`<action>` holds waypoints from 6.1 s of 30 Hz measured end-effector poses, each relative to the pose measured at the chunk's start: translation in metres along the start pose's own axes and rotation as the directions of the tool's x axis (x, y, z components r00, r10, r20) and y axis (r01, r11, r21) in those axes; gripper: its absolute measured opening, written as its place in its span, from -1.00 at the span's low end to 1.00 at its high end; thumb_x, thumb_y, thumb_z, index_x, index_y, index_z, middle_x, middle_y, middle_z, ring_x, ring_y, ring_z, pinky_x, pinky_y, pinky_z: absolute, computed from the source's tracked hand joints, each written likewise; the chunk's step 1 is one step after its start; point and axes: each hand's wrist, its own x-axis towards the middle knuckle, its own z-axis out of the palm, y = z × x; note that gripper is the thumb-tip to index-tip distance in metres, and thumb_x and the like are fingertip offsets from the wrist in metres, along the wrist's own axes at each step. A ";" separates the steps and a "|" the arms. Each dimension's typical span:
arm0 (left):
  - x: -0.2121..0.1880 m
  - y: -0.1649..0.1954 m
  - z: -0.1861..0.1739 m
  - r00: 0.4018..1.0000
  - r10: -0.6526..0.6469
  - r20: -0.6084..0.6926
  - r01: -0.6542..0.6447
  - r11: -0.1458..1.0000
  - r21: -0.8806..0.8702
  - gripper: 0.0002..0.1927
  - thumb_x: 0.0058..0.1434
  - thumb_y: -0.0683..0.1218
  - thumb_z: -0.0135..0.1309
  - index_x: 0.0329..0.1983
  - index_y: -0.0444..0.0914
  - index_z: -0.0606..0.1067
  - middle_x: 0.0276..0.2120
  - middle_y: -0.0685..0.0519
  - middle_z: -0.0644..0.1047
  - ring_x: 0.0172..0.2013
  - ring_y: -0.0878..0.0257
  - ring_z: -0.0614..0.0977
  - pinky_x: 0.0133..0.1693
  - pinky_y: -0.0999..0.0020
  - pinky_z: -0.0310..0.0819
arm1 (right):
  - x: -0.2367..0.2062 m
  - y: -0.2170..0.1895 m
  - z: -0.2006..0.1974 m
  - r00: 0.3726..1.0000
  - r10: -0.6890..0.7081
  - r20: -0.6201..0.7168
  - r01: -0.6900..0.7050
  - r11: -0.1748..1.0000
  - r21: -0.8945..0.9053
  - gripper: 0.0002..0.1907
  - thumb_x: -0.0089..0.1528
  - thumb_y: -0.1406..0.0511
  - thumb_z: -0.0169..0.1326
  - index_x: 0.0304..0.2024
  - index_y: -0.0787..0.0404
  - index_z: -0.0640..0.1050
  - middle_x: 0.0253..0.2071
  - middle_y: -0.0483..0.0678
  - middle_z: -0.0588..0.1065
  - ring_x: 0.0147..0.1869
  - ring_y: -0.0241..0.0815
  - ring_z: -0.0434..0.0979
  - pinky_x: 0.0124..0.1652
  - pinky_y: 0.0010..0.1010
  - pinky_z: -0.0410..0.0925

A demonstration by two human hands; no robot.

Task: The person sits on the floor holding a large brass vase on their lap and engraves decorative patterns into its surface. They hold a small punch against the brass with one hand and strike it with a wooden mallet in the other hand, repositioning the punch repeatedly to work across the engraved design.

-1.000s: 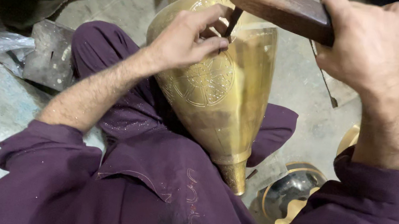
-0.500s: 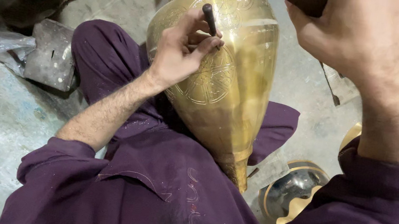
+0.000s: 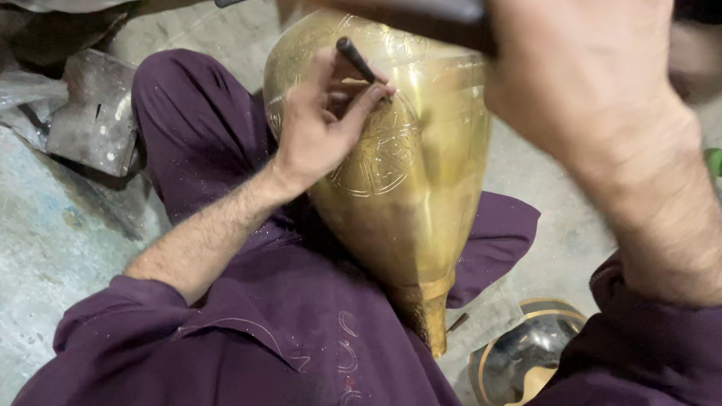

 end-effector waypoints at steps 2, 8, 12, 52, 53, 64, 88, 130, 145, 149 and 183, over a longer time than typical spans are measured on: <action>-0.006 0.002 0.003 0.998 0.008 -0.069 -0.002 0.996 0.088 -0.66 0.37 -0.27 0.20 0.10 -0.38 0.33 -0.20 -0.12 0.69 -0.19 0.16 0.79 -0.18 0.36 0.78 | 0.000 -0.008 -0.008 0.999 -0.032 0.031 0.038 0.979 -0.199 -0.87 0.15 0.34 0.25 -0.28 0.15 0.55 -0.43 -0.08 0.51 -0.29 -0.04 0.60 -0.30 -0.22 0.36; -0.004 0.010 0.001 0.997 0.026 -0.066 -0.019 0.994 0.111 -0.61 0.34 -0.28 0.18 0.12 -0.44 0.28 -0.22 -0.12 0.68 -0.20 0.17 0.77 -0.19 0.37 0.74 | -0.011 -0.012 0.008 0.997 -0.007 0.083 0.040 0.914 -0.403 -0.89 0.25 0.31 0.21 -0.33 0.12 0.51 -0.47 -0.10 0.51 -0.41 -0.15 0.55 0.00 -0.10 0.36; 0.005 0.013 0.003 1.000 -0.003 -0.016 0.001 0.990 -0.138 -0.71 0.44 -0.30 0.09 0.10 -0.42 0.27 -0.09 -0.13 0.66 -0.08 0.16 0.76 -0.03 0.36 0.76 | -0.030 0.011 0.045 0.982 0.111 0.151 -0.053 0.938 -0.342 -0.89 0.21 0.36 0.19 -0.28 0.15 0.49 -0.44 -0.08 0.52 -0.33 -0.12 0.57 -0.08 -0.05 0.28; 0.087 0.019 -0.018 0.755 0.098 0.648 -0.247 0.958 0.143 -0.50 0.37 -0.18 0.18 0.35 -0.23 0.37 -0.08 -0.07 0.69 -0.13 0.18 0.77 -0.07 0.30 0.70 | -0.116 0.046 0.093 0.886 0.448 0.116 -0.462 0.839 0.289 -0.68 0.23 0.30 0.33 -0.04 0.18 0.51 -0.27 0.13 0.56 -0.15 0.23 0.58 -0.20 -0.05 0.40; 0.091 0.022 -0.018 0.736 0.135 0.663 -0.285 0.951 0.122 -0.51 0.38 -0.18 0.19 0.35 -0.23 0.37 -0.05 -0.08 0.69 -0.08 0.16 0.76 -0.04 0.29 0.69 | -0.123 0.043 0.100 0.871 0.475 0.128 -0.492 0.840 0.227 -0.69 0.21 0.32 0.34 -0.07 0.20 0.51 -0.30 0.13 0.56 -0.17 0.21 0.58 -0.21 -0.06 0.39; 0.133 0.034 -0.005 0.353 0.055 0.934 -0.344 0.936 0.075 -0.51 0.31 -0.11 0.19 0.30 -0.14 0.41 -0.18 0.00 0.70 -0.21 0.13 0.75 -0.15 0.18 0.61 | -0.193 -0.023 0.171 0.648 0.760 -0.047 -0.568 0.523 0.636 -0.70 0.31 0.38 0.33 -0.02 0.29 0.47 -0.28 0.08 0.50 -0.22 -0.22 0.47 -0.20 -0.40 0.38; 0.157 0.045 0.027 -0.092 -0.114 0.989 -0.419 0.906 0.065 -0.48 0.22 -0.07 0.20 0.28 0.00 0.45 -0.17 0.12 0.70 -0.17 0.20 0.73 -0.12 0.17 0.59 | -0.220 -0.091 0.206 0.476 0.832 -0.286 -0.646 0.551 0.528 -0.77 0.25 0.35 0.24 -0.10 0.32 0.53 -0.22 0.07 0.54 -0.18 -0.11 0.57 -0.17 -0.29 0.41; 0.100 0.032 -0.031 0.654 0.024 0.756 -0.185 0.974 0.129 -0.55 0.37 -0.15 0.18 0.29 -0.19 0.39 -0.16 0.00 0.70 -0.14 0.22 0.77 -0.05 0.29 0.70 | -0.131 0.023 0.091 0.807 0.560 0.189 -0.570 0.654 0.498 -0.68 0.23 0.29 0.31 -0.05 0.20 0.49 -0.34 -0.02 0.50 -0.30 -0.05 0.48 -0.17 -0.22 0.33; 0.099 0.027 -0.030 0.638 0.058 0.768 -0.230 0.966 0.117 -0.55 0.38 -0.15 0.18 0.31 -0.22 0.38 -0.14 0.02 0.70 -0.13 0.21 0.76 -0.03 0.28 0.67 | -0.127 0.027 0.088 0.863 0.488 0.132 -0.503 0.801 0.325 -0.67 0.16 0.32 0.31 -0.07 0.19 0.50 -0.39 0.01 0.52 -0.32 0.02 0.52 -0.14 -0.17 0.35; 0.098 0.028 -0.031 0.631 0.081 0.772 -0.260 0.959 0.112 -0.50 0.34 -0.15 0.19 0.34 -0.22 0.39 -0.19 0.01 0.71 -0.15 0.20 0.76 -0.03 0.28 0.67 | -0.129 0.024 0.087 0.761 0.597 0.253 -0.608 0.520 0.600 -0.67 0.28 0.27 0.30 -0.07 0.24 0.43 -0.39 0.04 0.47 -0.35 0.03 0.47 -0.25 -0.23 0.37; 0.045 0.031 -0.016 0.867 0.101 0.488 -0.204 0.966 0.162 -0.53 0.40 -0.23 0.23 0.31 -0.30 0.36 -0.13 -0.07 0.69 -0.12 0.19 0.79 -0.14 0.37 0.73 | -0.129 0.049 0.079 0.928 0.361 0.097 -0.371 0.859 0.352 -0.59 0.29 0.30 0.32 0.13 0.28 0.51 -0.20 0.10 0.57 -0.13 0.09 0.62 -0.15 -0.20 0.48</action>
